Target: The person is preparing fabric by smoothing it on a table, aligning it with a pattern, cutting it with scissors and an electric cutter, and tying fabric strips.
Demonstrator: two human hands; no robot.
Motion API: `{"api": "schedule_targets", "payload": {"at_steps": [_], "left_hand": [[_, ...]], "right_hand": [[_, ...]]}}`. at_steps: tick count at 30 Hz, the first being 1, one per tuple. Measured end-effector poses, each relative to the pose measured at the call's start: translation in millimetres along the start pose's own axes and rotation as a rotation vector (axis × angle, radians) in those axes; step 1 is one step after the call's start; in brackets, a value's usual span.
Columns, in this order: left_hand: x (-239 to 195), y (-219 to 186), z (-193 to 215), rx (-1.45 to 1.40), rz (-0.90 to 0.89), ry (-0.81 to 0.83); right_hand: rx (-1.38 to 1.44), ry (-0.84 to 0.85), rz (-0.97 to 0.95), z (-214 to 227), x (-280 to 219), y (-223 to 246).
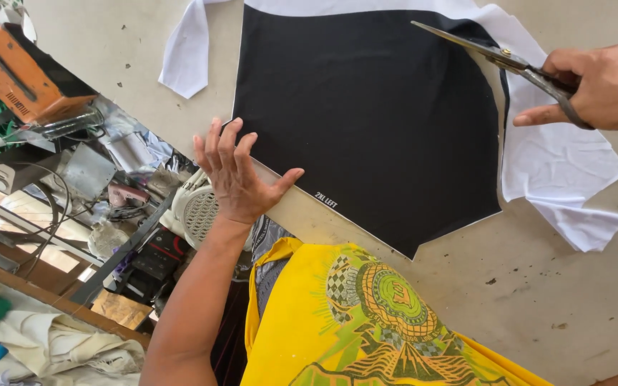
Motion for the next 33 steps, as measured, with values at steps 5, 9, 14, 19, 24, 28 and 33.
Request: {"api": "schedule_targets", "payload": {"at_steps": [5, 9, 14, 19, 24, 28, 33], "left_hand": [[3, 3, -1, -0.008, 0.016, 0.029], [7, 2, 7, 0.022, 0.0, -0.006], [3, 5, 0, -0.003, 0.021, 0.028], [2, 6, -1, -0.018, 0.035, 0.038], [3, 7, 0, -0.012, 0.027, 0.013], [2, 7, -1, -0.014, 0.03, 0.018], [4, 8, 2, -0.017, 0.027, 0.003]], "right_hand": [[0.169, -0.205, 0.169, 17, 6, 1], [-0.017, -0.139, 0.106, 30, 18, 4], [0.041, 0.129, -0.029, 44, 20, 17], [0.056, -0.009, 0.092, 28, 29, 8], [0.101, -0.163, 0.192, 47, 34, 12], [-0.039, -0.01, 0.082, 50, 44, 22], [-0.056, -0.024, 0.125, 60, 49, 34]]}}
Point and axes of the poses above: each hand's wrist, its own x-axis towards the middle knuckle, its own z-axis out of the back of the hand, y = z × x, the point moved 8 cm from there along x, towards the middle knuckle, and after that the axes turned 9 degrees about -z, right-handed, at the moved point
